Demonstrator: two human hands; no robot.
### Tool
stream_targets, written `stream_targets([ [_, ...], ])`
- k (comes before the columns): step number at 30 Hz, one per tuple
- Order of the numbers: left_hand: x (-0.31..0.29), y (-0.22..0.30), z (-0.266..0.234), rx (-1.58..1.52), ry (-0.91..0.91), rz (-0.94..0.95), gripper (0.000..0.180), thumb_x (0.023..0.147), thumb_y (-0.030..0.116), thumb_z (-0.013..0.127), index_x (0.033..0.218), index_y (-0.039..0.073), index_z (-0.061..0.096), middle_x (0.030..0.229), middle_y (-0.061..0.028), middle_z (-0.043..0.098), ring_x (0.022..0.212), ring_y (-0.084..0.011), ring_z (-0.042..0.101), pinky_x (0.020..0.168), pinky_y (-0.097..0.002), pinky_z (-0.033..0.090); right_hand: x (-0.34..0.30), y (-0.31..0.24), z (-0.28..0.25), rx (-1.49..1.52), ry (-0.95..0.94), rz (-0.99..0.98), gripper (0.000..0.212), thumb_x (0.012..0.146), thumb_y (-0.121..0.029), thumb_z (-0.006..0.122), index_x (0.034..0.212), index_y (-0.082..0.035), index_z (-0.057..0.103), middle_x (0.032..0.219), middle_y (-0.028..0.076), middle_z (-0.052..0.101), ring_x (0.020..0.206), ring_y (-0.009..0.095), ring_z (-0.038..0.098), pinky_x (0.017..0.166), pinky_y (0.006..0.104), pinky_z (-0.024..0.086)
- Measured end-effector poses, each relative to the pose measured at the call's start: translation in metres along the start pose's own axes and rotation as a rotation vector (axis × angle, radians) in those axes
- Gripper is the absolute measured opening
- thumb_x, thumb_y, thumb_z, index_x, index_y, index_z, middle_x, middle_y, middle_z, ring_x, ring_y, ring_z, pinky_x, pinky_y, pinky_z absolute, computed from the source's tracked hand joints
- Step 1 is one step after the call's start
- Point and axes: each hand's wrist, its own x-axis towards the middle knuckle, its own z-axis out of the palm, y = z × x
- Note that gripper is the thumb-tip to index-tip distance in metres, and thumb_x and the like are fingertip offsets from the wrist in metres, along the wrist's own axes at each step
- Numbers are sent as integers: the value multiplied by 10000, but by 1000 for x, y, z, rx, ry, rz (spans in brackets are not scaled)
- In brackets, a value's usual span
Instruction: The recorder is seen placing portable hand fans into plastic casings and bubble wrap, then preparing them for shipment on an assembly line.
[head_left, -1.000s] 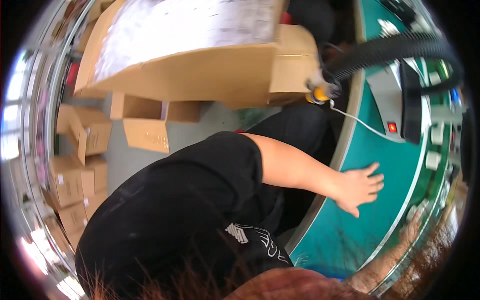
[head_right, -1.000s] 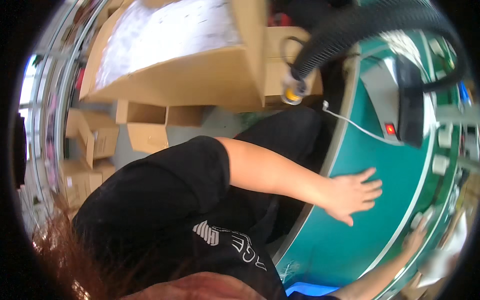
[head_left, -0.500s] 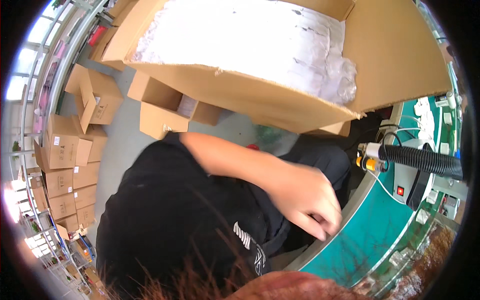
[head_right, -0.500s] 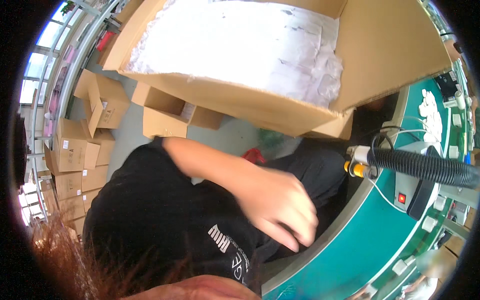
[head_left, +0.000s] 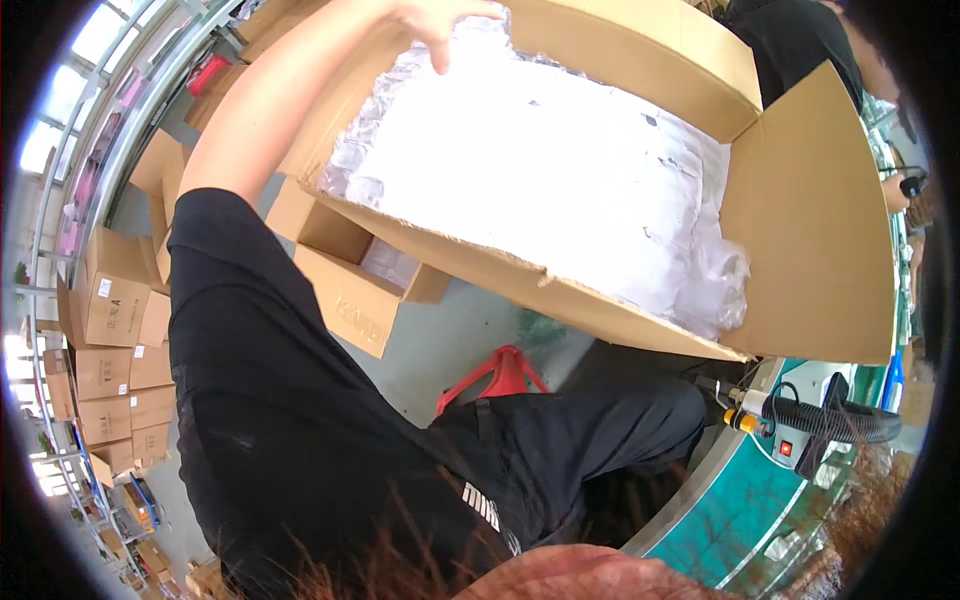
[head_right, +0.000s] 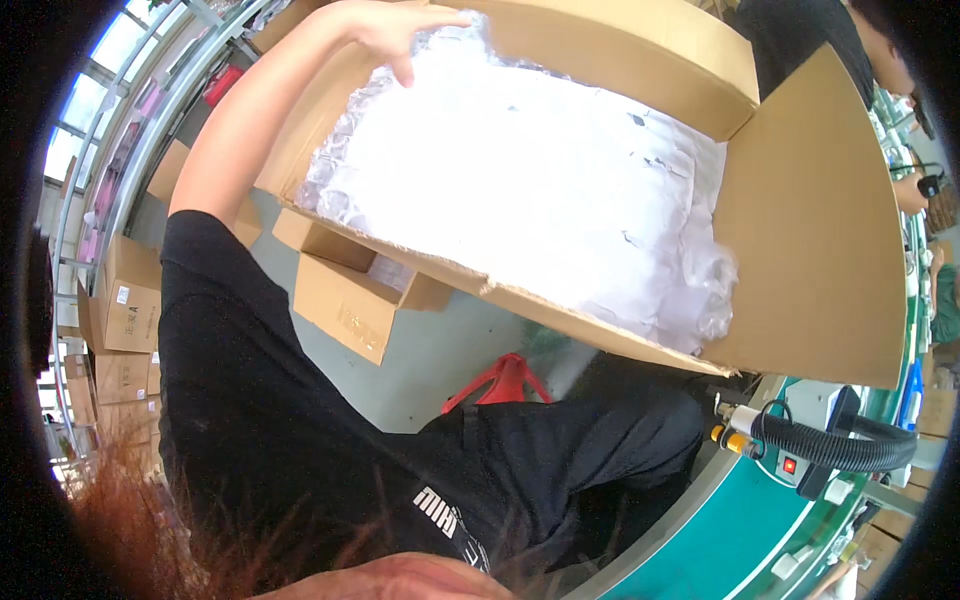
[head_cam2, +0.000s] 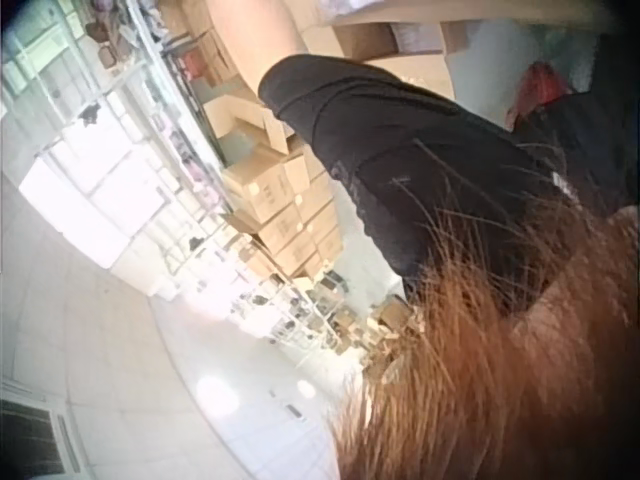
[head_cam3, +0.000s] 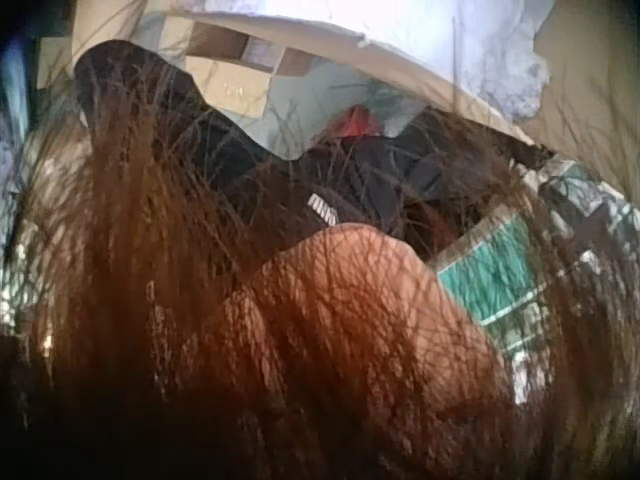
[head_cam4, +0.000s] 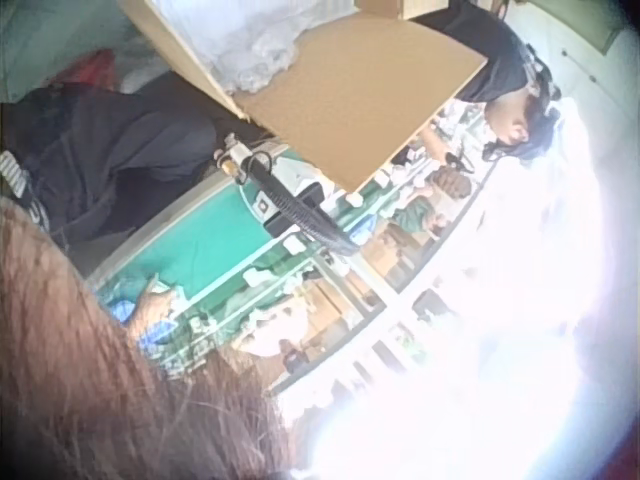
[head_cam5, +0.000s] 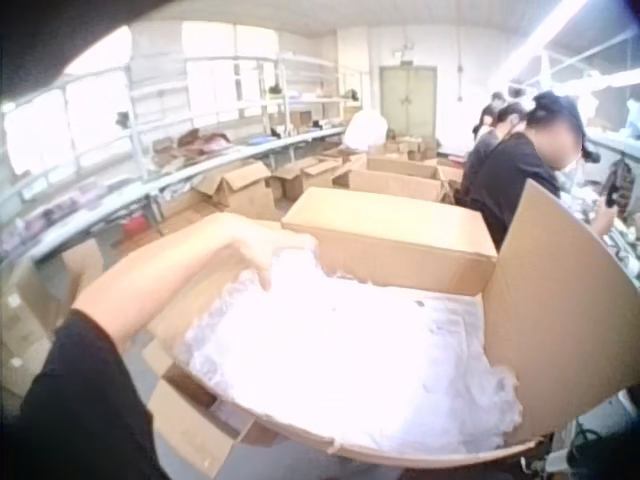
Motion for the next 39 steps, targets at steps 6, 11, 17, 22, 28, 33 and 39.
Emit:
stream_targets([
  [6,27,-13,27,437,35,-213,1055,523,288,855,1417,117,321,1459,-189,305,1364,-349,235,1127,-448,201,124,20,9,225,-164,-210,599,800,-423,685,1191,12,555,874,182,632,883,320,605,814,424,466],
  [11,17,-29,27,394,5,-197,985,501,354,846,1371,178,418,1439,-191,319,1347,-375,247,1088,-526,237,231,-16,-11,520,-1214,771,567,783,-340,718,1221,-35,527,939,144,621,872,260,598,757,380,484],
  [17,50,-67,37,587,354,29,875,481,477,841,1208,73,568,1439,-255,270,1313,-394,335,1050,-443,324,166,-24,23,667,-1085,763,539,807,-197,714,1276,-75,478,916,109,604,690,215,577,602,328,489],
  [22,19,-2,24,656,205,-77,830,527,376,820,1273,169,521,1327,-208,400,1263,-391,327,1016,-552,298,137,-20,23,824,-970,762,550,765,-117,745,1249,-70,488,954,93,599,676,207,575,584,320,490],
  [28,16,35,-15,325,169,23,763,542,322,820,1220,110,542,1191,-163,498,1160,-337,439,990,-450,356,128,-36,7,784,-812,788,491,758,-73,724,1202,-56,515,983,109,599,701,212,578,595,318,489],
  [33,-21,114,-51,336,494,510,757,565,367,827,1203,89,527,1276,-145,446,1218,-311,383,1010,-431,338,154,-37,-4,878,-819,803,431,758,-63,715,1156,-46,549,1003,118,608,796,243,590,712,352,477],
  [39,-42,232,-4,357,925,769,369,753,299,727,1064,121,639,1266,-247,478,1166,-367,515,917,-433,460,273,-64,11,1764,-153,1172,712,711,-187,796,1303,-9,442,1213,174,572,1059,269,598,842,354,508],
])
